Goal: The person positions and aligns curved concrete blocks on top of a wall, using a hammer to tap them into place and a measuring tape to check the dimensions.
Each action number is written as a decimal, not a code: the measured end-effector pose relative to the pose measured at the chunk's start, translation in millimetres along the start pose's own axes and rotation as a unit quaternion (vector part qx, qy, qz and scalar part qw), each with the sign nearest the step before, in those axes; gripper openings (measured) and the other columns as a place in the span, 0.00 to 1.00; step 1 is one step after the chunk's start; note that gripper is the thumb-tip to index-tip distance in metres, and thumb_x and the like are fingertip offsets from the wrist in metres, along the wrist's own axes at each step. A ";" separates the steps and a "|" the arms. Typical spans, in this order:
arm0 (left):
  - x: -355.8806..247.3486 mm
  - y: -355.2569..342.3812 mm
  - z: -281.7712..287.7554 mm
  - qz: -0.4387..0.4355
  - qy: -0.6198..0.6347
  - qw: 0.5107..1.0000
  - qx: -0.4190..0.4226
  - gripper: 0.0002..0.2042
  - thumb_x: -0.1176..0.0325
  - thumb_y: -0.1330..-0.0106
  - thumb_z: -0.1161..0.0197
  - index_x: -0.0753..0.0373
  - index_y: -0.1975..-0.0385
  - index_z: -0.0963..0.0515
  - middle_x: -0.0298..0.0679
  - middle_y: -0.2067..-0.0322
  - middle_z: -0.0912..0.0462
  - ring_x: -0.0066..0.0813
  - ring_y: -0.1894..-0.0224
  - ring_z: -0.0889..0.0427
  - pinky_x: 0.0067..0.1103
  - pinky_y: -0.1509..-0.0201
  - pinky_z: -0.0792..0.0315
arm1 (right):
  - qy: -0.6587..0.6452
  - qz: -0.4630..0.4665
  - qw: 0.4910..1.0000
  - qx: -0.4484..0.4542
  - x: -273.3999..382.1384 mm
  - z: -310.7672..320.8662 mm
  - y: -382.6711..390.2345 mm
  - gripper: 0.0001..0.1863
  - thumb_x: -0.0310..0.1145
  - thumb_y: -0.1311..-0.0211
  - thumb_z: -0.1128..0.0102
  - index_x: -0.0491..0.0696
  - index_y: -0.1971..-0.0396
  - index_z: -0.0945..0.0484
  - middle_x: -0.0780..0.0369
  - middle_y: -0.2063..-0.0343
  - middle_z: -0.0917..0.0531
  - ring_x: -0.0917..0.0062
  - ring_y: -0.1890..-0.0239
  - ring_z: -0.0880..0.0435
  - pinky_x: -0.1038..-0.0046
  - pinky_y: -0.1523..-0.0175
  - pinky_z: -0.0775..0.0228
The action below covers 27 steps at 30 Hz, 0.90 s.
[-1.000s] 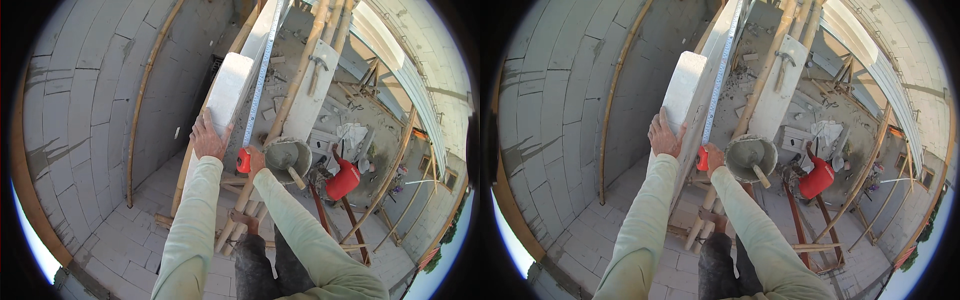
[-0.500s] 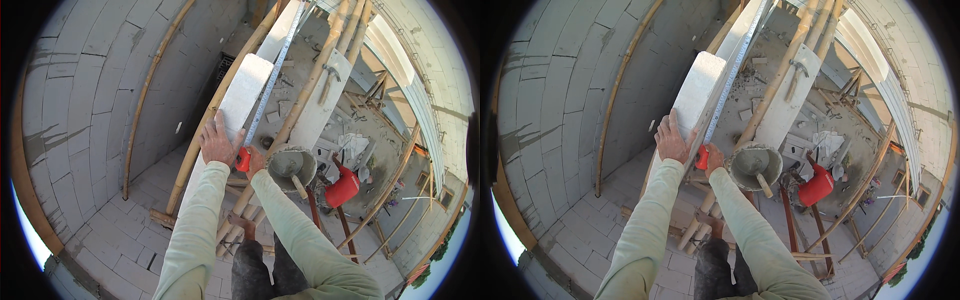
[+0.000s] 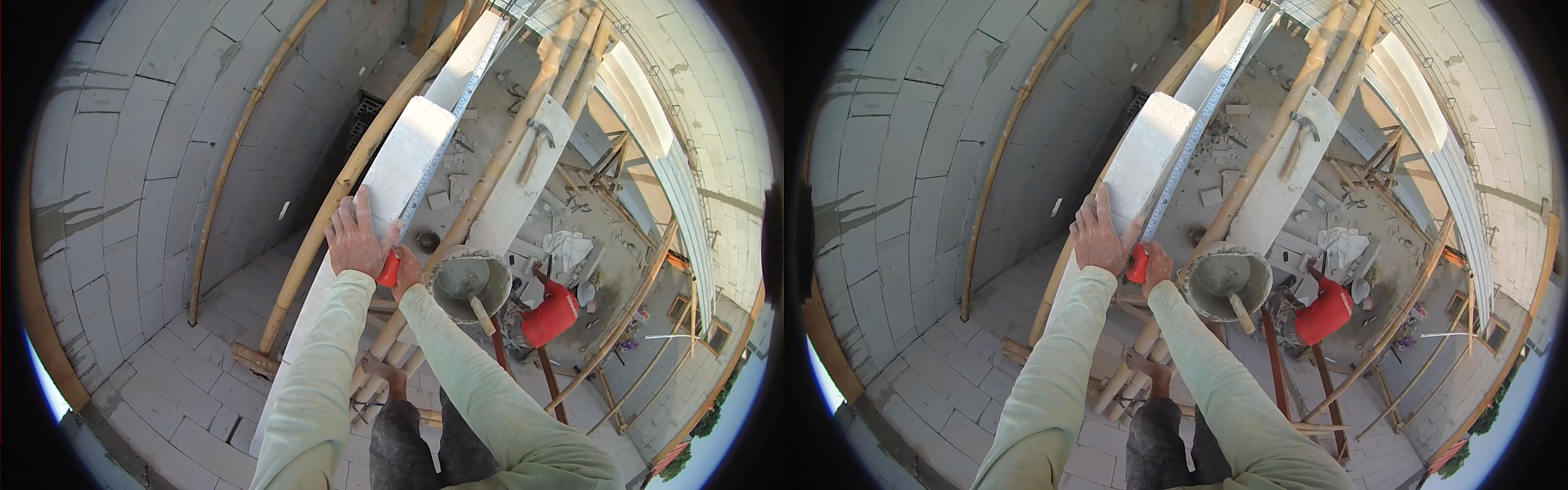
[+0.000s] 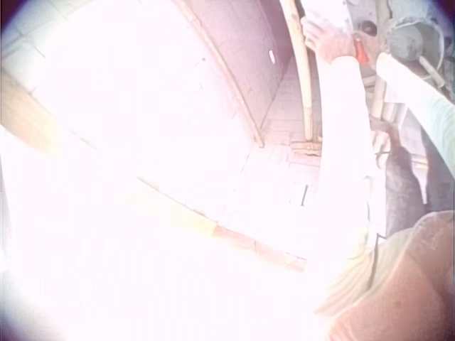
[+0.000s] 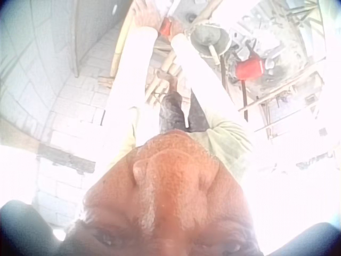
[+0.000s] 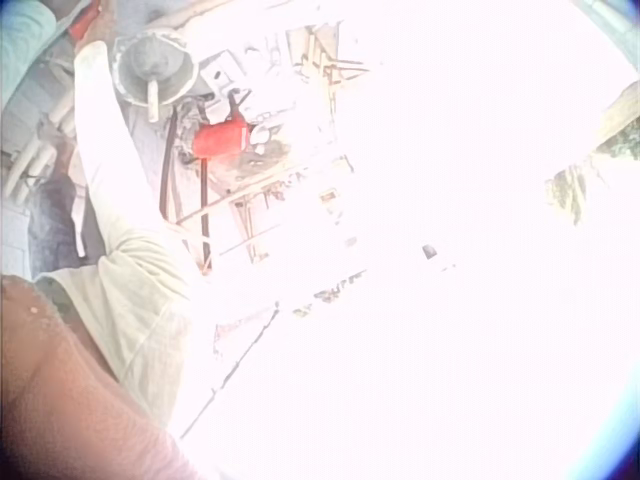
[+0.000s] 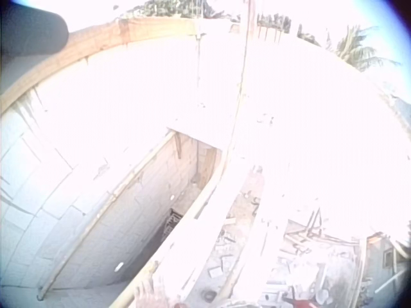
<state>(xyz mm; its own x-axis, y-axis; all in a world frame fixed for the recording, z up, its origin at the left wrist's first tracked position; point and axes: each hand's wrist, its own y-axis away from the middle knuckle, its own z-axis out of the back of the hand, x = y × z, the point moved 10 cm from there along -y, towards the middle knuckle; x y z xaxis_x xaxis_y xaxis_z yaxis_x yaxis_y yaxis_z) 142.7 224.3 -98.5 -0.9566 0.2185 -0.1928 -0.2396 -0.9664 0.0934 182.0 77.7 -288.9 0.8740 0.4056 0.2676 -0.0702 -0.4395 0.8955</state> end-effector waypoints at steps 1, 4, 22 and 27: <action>0.9 0.1 0.9 0.003 -0.001 1.000 0.001 0.40 0.42 0.48 0.41 0.58 0.38 0.45 0.49 0.48 0.36 0.44 0.48 0.34 0.37 0.47 0.39 | 0.003 0.022 1.000 -0.004 -2.9 4.9 -5.8 0.08 0.32 0.49 0.47 0.45 0.69 0.28 0.59 0.71 0.25 0.70 0.69 0.23 0.67 0.65 0.27; -48.8 -22.0 -9.0 -0.025 0.046 0.999 -0.013 0.40 0.41 0.48 0.41 0.58 0.39 0.44 0.49 0.48 0.35 0.43 0.48 0.33 0.36 0.47 0.39 | 0.264 0.256 0.930 -0.004 62.3 54.8 -56.7 0.16 0.27 0.56 0.39 0.47 0.64 0.29 0.57 0.67 0.24 0.64 0.63 0.23 0.66 0.58 0.30; -19.0 -4.5 -3.7 -0.037 0.010 0.999 -0.001 0.39 0.46 0.44 0.41 0.60 0.37 0.47 0.50 0.48 0.36 0.47 0.46 0.35 0.39 0.46 0.40 | 0.660 0.336 0.670 -0.056 47.1 -13.9 1.2 0.17 0.26 0.53 0.42 0.49 0.60 0.29 0.57 0.61 0.25 0.63 0.58 0.25 0.69 0.55 0.33; -22.4 -5.2 -9.2 -0.034 0.006 0.999 -0.004 0.39 0.45 0.43 0.43 0.60 0.37 0.49 0.51 0.48 0.36 0.48 0.46 0.36 0.40 0.46 0.39 | 0.312 0.183 0.927 -0.099 39.8 10.6 -23.3 0.11 0.36 0.47 0.48 0.45 0.70 0.25 0.58 0.71 0.24 0.68 0.68 0.25 0.70 0.62 0.32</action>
<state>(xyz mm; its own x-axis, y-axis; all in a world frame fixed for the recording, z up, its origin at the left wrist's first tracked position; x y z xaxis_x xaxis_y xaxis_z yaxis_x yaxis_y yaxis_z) 166.9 223.2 -103.7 -0.9365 0.2815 -0.2093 -0.3018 -0.9507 0.0718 223.5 95.5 -302.9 0.3294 0.6700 0.6652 -0.4482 -0.5091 0.7348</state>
